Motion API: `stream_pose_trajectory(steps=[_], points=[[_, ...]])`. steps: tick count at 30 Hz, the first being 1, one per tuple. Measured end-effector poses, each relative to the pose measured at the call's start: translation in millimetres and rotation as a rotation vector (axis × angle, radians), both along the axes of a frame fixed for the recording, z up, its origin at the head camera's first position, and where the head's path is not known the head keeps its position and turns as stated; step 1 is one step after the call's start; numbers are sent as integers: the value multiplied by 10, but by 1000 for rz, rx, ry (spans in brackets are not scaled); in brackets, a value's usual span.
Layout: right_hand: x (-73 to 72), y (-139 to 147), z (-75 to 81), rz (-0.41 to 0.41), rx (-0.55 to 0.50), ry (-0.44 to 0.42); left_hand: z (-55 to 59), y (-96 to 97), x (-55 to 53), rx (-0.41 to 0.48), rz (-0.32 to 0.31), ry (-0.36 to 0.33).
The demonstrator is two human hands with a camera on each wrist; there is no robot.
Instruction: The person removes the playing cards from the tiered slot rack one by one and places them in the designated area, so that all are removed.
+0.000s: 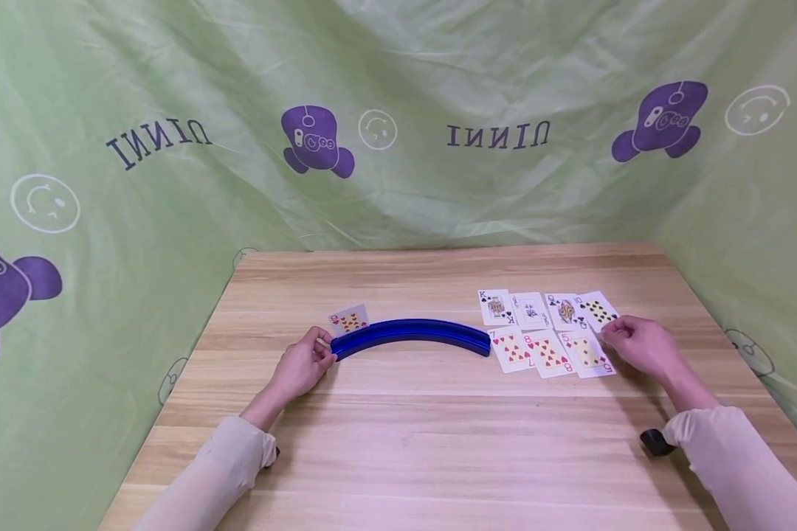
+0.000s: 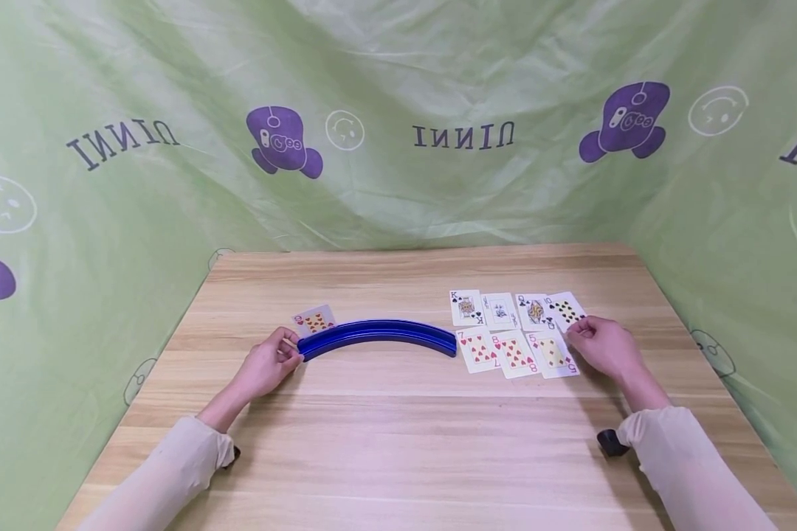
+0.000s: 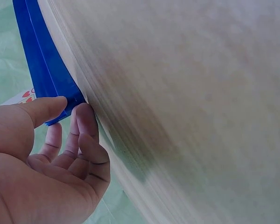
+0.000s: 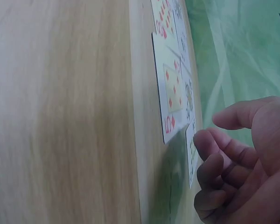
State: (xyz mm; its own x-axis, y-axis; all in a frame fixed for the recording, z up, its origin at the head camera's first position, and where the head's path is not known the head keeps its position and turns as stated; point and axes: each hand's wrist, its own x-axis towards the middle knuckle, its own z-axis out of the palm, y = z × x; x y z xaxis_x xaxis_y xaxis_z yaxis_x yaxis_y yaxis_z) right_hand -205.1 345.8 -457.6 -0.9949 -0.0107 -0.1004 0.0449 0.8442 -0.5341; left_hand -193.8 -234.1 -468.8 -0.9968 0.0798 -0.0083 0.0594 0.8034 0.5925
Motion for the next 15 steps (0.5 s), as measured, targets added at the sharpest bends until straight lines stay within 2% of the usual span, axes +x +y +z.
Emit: stream_pose_trajectory(steps=[7, 15], points=[[-16, -112, 29, 27, -7, -16, -7, -10, 5, -3, -9, 4], [-44, -241, 70, 27, -117, -71, 9, -17, 0, -6, -9, -2]])
